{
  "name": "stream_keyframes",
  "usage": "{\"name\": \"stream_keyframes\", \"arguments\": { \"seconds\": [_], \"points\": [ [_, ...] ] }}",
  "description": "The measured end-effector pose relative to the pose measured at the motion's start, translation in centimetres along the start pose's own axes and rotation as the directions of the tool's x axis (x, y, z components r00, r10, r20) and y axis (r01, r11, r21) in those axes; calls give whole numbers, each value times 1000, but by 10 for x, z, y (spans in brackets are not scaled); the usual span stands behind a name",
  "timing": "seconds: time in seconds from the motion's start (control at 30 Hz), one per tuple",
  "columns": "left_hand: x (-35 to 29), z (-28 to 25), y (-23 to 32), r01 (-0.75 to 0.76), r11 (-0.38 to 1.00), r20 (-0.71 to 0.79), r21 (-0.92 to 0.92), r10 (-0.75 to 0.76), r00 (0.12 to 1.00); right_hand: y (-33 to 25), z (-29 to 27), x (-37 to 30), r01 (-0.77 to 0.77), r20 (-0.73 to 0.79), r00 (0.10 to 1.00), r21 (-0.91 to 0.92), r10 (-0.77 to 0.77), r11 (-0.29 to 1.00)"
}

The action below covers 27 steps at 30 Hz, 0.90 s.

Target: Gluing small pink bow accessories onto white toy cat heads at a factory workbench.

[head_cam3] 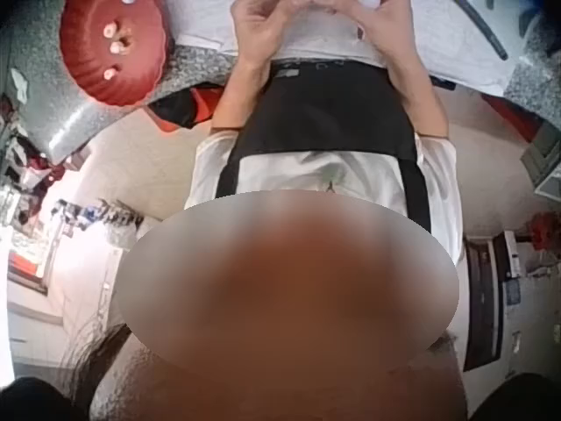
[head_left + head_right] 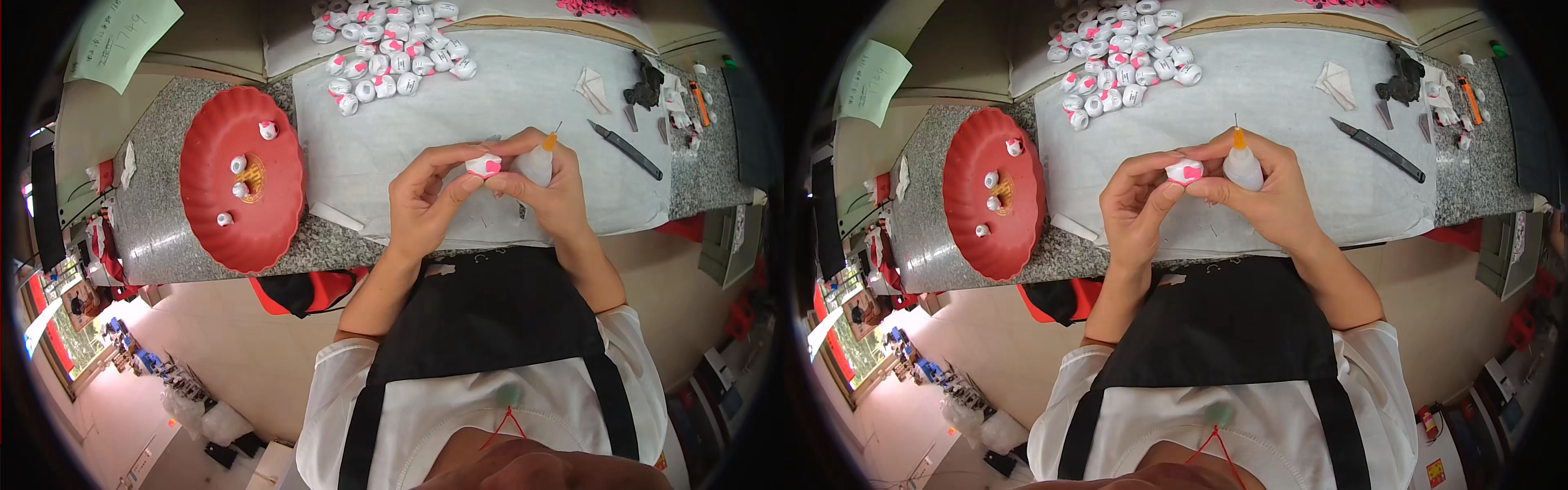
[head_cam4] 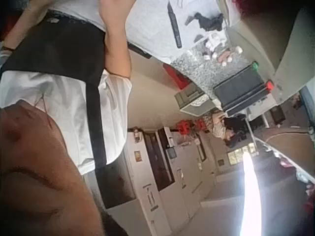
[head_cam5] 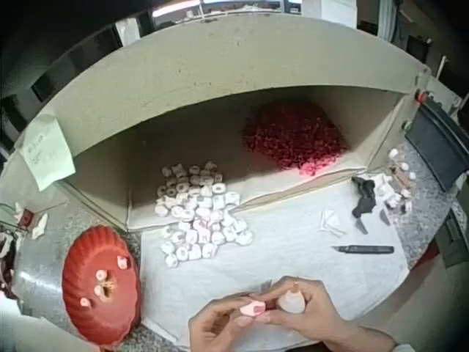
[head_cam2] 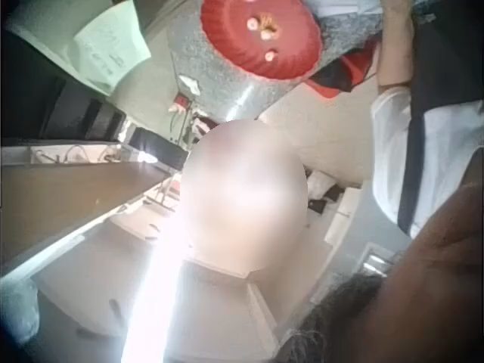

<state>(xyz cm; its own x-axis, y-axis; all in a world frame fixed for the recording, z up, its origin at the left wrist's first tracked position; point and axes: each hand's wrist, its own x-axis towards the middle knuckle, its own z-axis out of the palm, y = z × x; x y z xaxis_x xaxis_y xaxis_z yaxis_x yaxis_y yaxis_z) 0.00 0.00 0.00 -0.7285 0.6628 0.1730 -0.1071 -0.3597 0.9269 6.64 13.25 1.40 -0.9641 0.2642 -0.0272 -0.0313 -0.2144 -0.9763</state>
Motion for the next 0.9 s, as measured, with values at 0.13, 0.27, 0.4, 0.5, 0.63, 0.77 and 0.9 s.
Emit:
{"name": "stream_keyframes", "arguments": {
  "seconds": [0.13,0.27,0.4,0.5,0.63,0.77,0.9],
  "points": [
    [-2,2,2,114,990,-59,-87,-119,991,-6,1,-1,-51,-16,999,18,51,999],
    [-3,3,0,84,996,-85,-26,-86,993,-5,1,-1,-36,-9,999,8,36,999],
    [-3,3,-2,41,999,-84,1,-40,996,-2,1,-1,-25,-6,1000,14,25,1000],
    [-1,4,0,64,997,-80,-37,-67,995,-2,0,0,-32,-21,999,40,33,999],
    [0,-1,-5,16,990,-13,-139,-18,1000,-1,-1,-1,-44,36,998,62,42,997],
    [-4,-3,-5,28,974,19,-225,-24,1000,1,2,-4,-17,49,999,101,12,995],
    [-4,-3,4,71,981,-48,-180,-81,996,-3,8,-1,-50,-7,999,144,52,988]
  ]
}}
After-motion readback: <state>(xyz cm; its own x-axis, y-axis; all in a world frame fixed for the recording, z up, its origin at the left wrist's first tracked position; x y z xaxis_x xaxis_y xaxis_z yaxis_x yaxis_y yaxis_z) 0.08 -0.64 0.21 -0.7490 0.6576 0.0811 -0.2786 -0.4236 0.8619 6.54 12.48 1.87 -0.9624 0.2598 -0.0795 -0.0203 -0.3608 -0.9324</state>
